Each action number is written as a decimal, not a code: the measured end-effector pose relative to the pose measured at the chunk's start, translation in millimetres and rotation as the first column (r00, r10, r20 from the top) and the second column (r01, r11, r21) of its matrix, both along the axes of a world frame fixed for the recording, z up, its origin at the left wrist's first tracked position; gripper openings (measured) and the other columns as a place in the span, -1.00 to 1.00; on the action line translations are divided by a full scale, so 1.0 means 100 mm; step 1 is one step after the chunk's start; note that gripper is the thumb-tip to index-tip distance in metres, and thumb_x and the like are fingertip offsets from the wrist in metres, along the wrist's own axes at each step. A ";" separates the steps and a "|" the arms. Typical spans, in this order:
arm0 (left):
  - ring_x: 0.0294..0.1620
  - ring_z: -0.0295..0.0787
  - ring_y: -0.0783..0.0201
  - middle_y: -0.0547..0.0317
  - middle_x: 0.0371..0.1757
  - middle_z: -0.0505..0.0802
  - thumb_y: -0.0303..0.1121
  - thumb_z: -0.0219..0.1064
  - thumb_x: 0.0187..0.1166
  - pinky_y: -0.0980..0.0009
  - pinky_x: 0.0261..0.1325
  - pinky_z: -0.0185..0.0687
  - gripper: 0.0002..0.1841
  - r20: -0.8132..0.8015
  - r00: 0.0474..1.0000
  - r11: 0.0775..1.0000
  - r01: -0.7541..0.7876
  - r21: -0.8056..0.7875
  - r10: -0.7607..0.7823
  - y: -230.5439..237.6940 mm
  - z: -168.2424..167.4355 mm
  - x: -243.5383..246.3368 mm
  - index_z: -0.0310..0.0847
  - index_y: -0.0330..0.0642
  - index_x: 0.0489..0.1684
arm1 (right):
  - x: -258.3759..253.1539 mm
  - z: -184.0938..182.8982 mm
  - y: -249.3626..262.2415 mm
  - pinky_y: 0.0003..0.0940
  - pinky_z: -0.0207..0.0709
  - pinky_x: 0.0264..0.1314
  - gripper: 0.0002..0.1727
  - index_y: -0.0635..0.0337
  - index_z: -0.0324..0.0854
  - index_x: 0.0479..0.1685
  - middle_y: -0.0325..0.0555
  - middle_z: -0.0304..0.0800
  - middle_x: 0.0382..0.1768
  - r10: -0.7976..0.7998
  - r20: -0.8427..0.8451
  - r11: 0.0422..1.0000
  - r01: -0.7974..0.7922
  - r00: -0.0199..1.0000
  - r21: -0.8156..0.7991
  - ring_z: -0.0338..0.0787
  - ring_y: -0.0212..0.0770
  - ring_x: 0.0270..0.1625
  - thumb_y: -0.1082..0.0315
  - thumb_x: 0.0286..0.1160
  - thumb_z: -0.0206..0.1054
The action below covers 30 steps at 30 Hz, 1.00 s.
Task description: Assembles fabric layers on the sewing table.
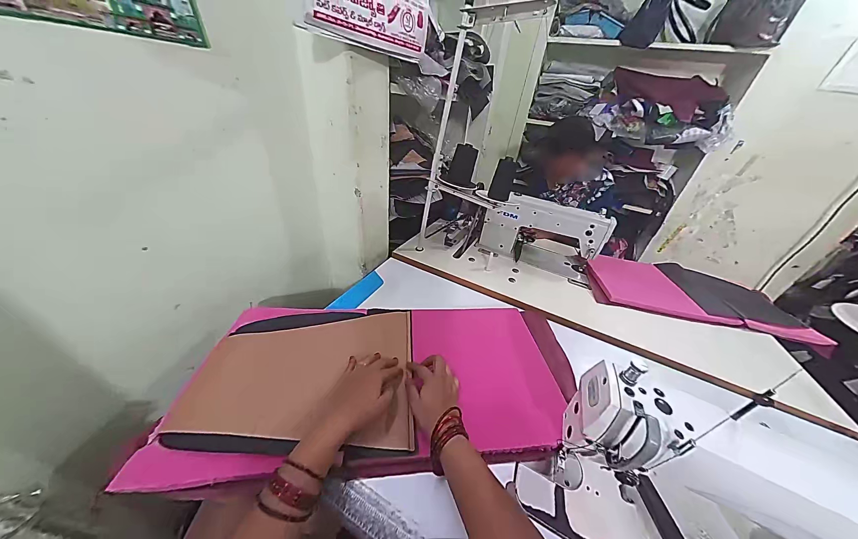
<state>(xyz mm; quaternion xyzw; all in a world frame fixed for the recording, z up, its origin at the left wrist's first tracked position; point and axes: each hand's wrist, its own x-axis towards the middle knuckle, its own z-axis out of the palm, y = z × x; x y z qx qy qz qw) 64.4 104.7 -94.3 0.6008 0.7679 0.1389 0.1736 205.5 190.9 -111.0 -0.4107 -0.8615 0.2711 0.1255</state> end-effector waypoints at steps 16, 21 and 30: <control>0.93 -0.12 -0.14 0.17 0.91 0.19 -0.16 -0.27 0.87 -0.48 0.77 -0.48 -0.42 -0.153 0.981 0.992 -0.123 0.010 0.123 0.78 -0.15 -0.13 0.15 -0.05 0.86 | -0.01 0.02 -0.02 0.15 0.35 0.55 -0.50 -0.13 0.67 0.51 0.04 0.53 0.57 -0.006 0.042 0.999 0.004 0.999 0.036 0.53 0.12 0.56 0.02 0.60 0.32; 0.94 -0.13 -0.10 0.23 0.91 0.19 -0.18 -0.24 0.84 -0.48 0.77 -0.48 -0.42 -0.151 0.983 0.995 -0.103 0.017 0.104 0.81 -0.15 -0.15 0.18 -0.04 0.85 | -0.01 -0.02 -0.02 0.15 0.36 0.52 -0.50 -0.14 0.67 0.52 0.06 0.53 0.57 -0.006 0.041 0.997 0.003 0.999 0.073 0.53 0.15 0.55 0.01 0.62 0.30; 0.94 -0.14 -0.10 0.20 0.91 0.20 -0.19 -0.29 0.86 -0.48 0.77 -0.49 -0.42 -0.154 0.979 0.991 -0.128 0.025 0.131 0.77 -0.15 -0.10 0.14 -0.04 0.87 | 0.00 -0.03 -0.05 0.20 0.39 0.47 -0.52 -0.07 0.70 0.48 0.11 0.54 0.56 0.003 0.016 0.996 -0.005 1.000 0.091 0.56 0.21 0.50 0.03 0.65 0.29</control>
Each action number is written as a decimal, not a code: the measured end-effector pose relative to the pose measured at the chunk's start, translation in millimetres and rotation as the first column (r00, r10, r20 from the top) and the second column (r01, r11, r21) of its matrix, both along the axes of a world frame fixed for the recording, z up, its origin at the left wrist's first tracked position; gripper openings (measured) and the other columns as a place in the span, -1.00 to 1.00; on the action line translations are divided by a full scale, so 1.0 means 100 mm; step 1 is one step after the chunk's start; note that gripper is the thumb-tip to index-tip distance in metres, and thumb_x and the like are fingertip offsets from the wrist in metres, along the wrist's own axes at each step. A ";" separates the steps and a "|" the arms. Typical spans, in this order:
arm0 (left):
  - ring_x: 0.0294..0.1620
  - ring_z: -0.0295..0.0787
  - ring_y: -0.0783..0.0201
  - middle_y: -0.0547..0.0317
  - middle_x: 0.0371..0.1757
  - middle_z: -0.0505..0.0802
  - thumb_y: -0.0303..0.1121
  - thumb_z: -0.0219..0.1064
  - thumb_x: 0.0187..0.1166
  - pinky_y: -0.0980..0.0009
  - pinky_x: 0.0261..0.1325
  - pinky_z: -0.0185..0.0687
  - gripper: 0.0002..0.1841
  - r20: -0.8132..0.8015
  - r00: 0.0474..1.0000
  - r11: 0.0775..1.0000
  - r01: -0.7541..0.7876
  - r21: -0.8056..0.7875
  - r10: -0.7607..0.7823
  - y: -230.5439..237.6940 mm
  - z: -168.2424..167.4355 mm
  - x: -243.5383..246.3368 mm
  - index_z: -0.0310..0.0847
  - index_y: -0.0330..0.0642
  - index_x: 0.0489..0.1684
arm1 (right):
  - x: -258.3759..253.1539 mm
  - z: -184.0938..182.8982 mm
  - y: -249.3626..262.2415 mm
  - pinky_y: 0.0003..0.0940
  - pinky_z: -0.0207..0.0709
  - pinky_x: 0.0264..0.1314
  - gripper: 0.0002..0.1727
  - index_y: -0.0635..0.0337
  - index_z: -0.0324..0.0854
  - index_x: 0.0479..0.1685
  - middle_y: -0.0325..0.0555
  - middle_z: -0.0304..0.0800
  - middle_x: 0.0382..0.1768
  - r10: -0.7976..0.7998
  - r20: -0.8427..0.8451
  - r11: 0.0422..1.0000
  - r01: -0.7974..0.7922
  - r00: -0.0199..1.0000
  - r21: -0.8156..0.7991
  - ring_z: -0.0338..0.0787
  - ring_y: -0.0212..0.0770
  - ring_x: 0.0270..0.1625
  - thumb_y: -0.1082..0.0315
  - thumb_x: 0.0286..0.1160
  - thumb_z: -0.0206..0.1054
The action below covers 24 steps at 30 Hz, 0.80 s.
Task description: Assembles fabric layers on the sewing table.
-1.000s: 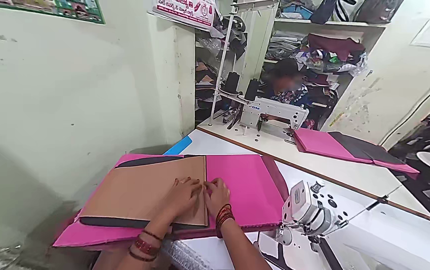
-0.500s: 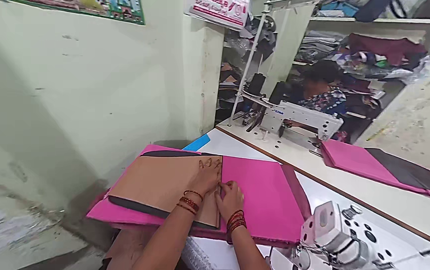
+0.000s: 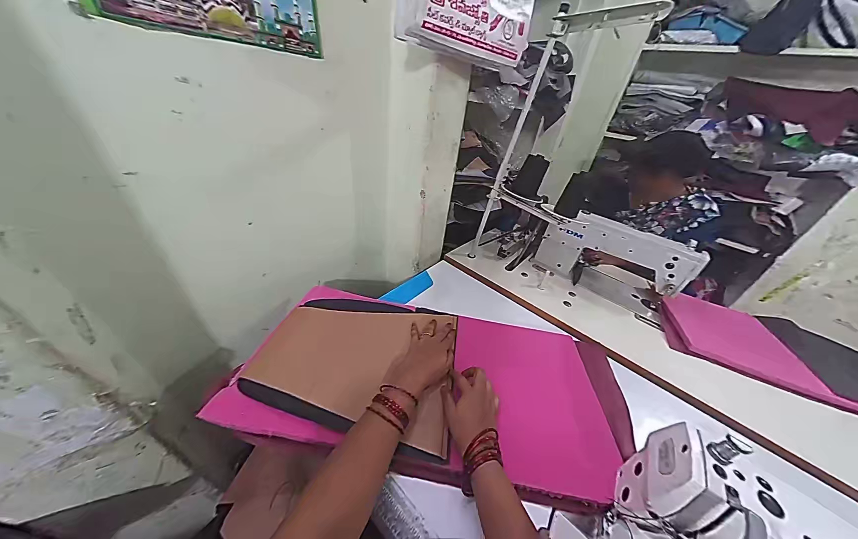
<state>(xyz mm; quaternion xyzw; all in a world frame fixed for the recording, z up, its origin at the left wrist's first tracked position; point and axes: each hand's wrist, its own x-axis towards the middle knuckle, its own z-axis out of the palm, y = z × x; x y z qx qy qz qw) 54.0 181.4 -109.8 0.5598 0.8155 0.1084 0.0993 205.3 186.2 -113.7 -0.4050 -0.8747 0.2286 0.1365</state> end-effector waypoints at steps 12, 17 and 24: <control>0.93 -0.12 -0.14 0.19 0.90 0.21 -0.16 -0.27 0.88 -0.51 0.75 -0.44 -0.43 -0.016 1.000 1.000 -0.023 0.016 0.023 0.05 -0.03 0.03 0.18 -0.01 0.85 | 0.20 0.19 0.37 -0.13 0.59 0.43 -0.60 0.19 0.68 0.43 0.27 0.59 0.43 -0.179 -0.317 0.974 0.122 0.931 -0.191 0.71 0.08 0.34 0.30 0.70 0.26; 0.92 -0.08 -0.17 0.16 0.89 0.23 -0.17 -0.30 0.88 -0.50 0.76 -0.41 -0.43 -0.036 0.999 0.999 -0.017 0.035 0.018 0.06 -0.07 0.03 0.19 -0.03 0.85 | 0.53 0.51 1.02 0.16 0.36 0.61 -0.54 0.02 0.66 0.50 0.14 0.48 0.62 -0.419 0.022 0.907 0.418 0.908 0.044 0.42 0.19 0.67 0.40 0.65 0.18; 0.93 -0.10 -0.13 0.17 0.90 0.21 -0.20 -0.26 0.89 -0.46 0.77 -0.42 -0.44 -0.036 0.999 0.999 -0.032 0.018 0.033 0.08 -0.06 0.03 0.15 -0.02 0.86 | 0.89 0.09 1.38 0.53 -0.23 0.77 -0.15 0.15 0.08 0.88 0.23 -0.16 0.91 -0.730 0.258 0.674 0.730 0.633 0.115 -0.20 0.34 0.93 0.06 0.63 0.30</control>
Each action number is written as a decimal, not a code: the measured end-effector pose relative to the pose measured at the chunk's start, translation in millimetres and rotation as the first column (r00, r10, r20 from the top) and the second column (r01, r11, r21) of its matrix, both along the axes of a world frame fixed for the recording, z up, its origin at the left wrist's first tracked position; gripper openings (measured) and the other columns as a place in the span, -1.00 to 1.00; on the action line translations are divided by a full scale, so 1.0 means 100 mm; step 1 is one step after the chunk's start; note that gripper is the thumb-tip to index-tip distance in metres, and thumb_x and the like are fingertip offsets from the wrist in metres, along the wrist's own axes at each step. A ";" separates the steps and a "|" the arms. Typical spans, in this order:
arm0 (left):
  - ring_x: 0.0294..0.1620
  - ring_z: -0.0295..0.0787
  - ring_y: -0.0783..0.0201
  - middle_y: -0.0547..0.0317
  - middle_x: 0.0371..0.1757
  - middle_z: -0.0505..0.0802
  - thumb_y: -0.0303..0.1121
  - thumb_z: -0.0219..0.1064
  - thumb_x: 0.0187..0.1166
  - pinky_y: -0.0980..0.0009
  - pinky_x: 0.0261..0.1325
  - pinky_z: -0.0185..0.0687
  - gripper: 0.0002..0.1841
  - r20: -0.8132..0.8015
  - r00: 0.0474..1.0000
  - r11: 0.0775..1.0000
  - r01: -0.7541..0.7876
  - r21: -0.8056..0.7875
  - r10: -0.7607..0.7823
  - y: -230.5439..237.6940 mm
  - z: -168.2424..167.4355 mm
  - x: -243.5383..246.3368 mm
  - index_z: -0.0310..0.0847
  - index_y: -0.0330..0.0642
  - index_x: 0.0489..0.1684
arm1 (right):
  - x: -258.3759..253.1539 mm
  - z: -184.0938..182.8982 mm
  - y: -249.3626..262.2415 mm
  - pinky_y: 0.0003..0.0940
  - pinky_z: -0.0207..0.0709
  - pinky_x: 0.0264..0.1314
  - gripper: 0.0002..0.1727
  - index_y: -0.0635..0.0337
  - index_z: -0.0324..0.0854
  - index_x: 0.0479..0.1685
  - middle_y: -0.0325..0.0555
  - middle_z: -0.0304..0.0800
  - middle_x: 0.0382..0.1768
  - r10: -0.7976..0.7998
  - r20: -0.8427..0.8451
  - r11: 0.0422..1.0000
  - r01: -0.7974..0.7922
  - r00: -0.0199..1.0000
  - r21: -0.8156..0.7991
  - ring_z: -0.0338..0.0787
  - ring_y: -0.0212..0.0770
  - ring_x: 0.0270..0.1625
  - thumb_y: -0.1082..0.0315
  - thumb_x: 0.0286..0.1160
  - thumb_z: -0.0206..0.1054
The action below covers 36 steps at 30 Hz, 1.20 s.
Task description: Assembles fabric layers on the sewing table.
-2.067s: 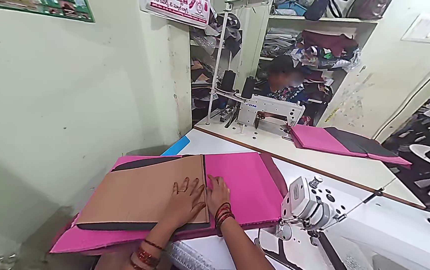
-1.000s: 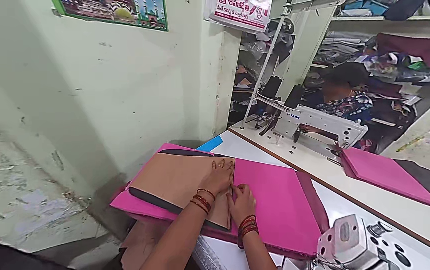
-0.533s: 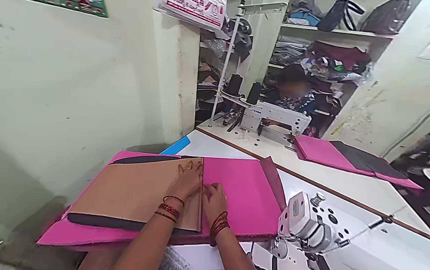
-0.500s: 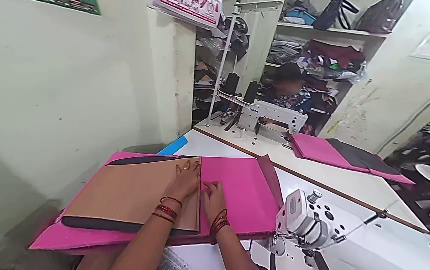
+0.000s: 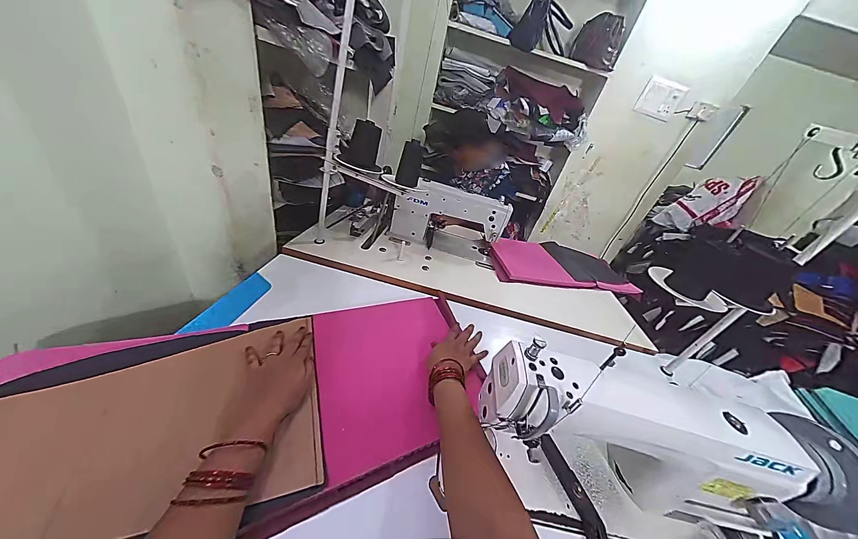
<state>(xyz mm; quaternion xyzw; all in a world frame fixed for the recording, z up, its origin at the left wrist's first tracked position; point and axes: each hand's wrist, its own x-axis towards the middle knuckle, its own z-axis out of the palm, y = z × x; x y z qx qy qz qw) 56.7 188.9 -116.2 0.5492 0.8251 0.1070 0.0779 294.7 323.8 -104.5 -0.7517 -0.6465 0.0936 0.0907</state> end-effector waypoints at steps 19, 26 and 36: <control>0.93 -0.17 -0.19 0.09 0.92 0.14 -0.19 -0.30 0.86 -0.44 0.79 -0.48 -0.41 0.071 0.997 1.000 0.001 0.012 -0.002 -0.05 0.02 -0.07 0.06 -0.10 0.89 | -1.17 0.92 -1.34 0.24 0.43 0.52 -0.40 0.43 0.30 0.66 0.43 0.49 0.54 0.818 0.080 0.531 -0.693 0.570 -0.487 0.52 0.32 0.60 0.36 0.66 0.21; 0.86 0.10 -0.10 0.18 0.81 0.40 -0.16 -0.06 0.80 -0.36 0.79 -0.24 -0.47 0.140 0.990 0.999 -0.022 0.044 0.016 0.02 0.06 -0.17 0.37 0.01 0.74 | -1.00 0.65 -0.54 0.35 0.45 0.47 0.10 0.04 -0.03 0.92 0.32 0.19 0.74 0.659 0.031 0.737 -0.638 0.751 -0.222 0.38 0.35 0.68 0.18 0.33 0.57; 0.84 0.14 -0.11 0.15 0.76 0.47 -0.21 -0.03 0.81 -0.21 0.85 -0.20 -0.50 0.087 0.990 0.987 0.102 0.123 -0.114 -0.17 -0.03 -0.05 0.44 0.00 0.69 | -0.43 0.40 -0.82 0.35 0.50 0.42 0.31 -0.42 -0.32 0.96 0.54 0.25 0.65 0.478 -0.163 0.811 -0.505 0.863 -0.295 0.55 0.47 0.50 -0.32 0.22 0.57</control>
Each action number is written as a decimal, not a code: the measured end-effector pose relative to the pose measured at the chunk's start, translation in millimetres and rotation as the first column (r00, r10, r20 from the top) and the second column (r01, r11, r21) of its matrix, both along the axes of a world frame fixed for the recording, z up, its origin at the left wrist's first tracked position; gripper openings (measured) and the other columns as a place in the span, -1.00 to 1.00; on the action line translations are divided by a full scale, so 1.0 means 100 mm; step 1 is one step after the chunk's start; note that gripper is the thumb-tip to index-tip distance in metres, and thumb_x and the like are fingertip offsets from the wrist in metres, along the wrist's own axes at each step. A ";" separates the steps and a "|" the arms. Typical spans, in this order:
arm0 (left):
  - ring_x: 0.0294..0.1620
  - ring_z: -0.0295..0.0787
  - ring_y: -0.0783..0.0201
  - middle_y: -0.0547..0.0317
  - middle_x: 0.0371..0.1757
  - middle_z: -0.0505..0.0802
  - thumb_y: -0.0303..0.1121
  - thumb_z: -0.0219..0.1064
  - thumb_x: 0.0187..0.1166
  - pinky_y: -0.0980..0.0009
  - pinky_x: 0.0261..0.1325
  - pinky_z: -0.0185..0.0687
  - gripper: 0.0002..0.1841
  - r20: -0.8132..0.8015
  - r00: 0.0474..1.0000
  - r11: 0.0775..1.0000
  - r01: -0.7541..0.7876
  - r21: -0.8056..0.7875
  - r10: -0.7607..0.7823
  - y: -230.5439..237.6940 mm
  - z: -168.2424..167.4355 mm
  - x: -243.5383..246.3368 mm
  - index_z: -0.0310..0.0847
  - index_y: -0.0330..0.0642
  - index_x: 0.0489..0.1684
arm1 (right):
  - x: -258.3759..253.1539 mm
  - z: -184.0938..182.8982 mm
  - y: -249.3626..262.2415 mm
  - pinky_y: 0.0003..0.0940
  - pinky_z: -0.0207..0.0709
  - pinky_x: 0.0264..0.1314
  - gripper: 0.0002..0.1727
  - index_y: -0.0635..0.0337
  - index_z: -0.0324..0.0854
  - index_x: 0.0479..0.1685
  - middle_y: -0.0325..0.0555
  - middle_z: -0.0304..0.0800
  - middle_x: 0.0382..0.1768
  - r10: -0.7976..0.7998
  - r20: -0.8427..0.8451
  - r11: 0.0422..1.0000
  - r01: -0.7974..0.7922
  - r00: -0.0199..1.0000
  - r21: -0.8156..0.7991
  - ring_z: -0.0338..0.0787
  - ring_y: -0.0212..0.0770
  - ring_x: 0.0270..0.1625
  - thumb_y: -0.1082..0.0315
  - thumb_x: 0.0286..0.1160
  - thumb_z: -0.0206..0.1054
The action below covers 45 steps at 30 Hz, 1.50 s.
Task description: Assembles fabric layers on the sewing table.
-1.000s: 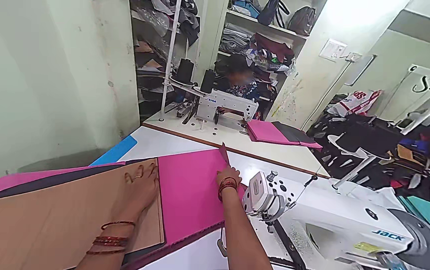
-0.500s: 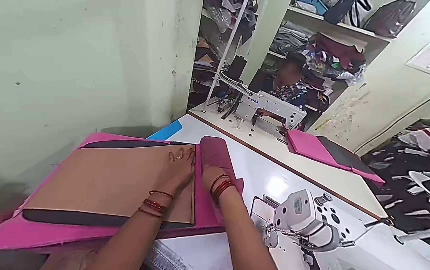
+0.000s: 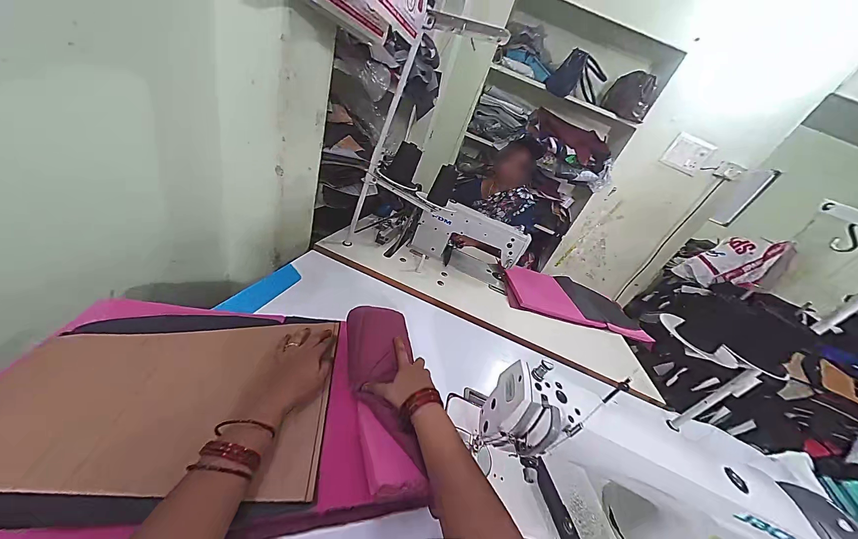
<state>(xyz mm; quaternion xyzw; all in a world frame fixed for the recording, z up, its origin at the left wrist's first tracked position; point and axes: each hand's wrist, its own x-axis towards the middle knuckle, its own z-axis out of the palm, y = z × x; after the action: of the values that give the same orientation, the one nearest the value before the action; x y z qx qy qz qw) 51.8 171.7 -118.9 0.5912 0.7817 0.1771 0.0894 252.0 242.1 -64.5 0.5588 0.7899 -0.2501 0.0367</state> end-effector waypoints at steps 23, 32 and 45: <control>0.89 0.04 -0.13 0.20 0.80 0.43 -0.20 -0.16 0.78 -0.30 0.83 -0.32 -0.45 0.034 0.864 0.864 0.501 0.054 -0.503 -1.09 -0.25 2.61 0.42 -0.08 0.71 | 2.77 -0.33 -2.11 0.25 0.30 0.62 0.24 -0.04 0.14 0.89 0.42 0.07 0.79 -0.353 -0.011 0.885 0.337 0.936 0.323 0.27 0.41 0.74 -0.34 0.06 0.57; 0.87 0.07 -0.21 -0.08 0.63 0.61 -0.17 -0.02 0.73 -0.29 0.84 -0.30 -0.50 0.002 0.863 0.862 0.506 0.013 -0.506 -1.06 -0.22 2.76 0.69 -0.31 0.33 | 2.48 -0.12 -1.77 0.60 -0.37 0.75 -0.06 -0.07 0.53 0.63 0.09 0.25 0.80 -0.110 0.225 0.969 0.054 0.968 0.241 -0.01 0.32 0.89 -0.56 0.43 0.09; 0.34 0.78 -0.18 0.04 0.21 0.90 -0.33 0.17 0.62 -0.45 0.45 0.40 -0.68 -0.119 0.875 0.809 0.479 0.341 -0.469 -0.80 -0.36 2.84 0.85 -0.18 0.08 | 2.37 -0.41 -1.40 0.28 0.01 0.79 -0.30 0.15 0.57 0.59 -0.16 0.44 0.73 0.113 0.113 0.914 -0.148 0.987 0.379 0.20 0.12 0.85 0.57 0.28 0.32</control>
<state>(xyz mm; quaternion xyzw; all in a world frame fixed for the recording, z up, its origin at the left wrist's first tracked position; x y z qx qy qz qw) 335.9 92.0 -154.7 0.7760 0.5649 0.2804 0.0095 489.2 102.3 -106.0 0.5116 0.8567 -0.0616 -0.0222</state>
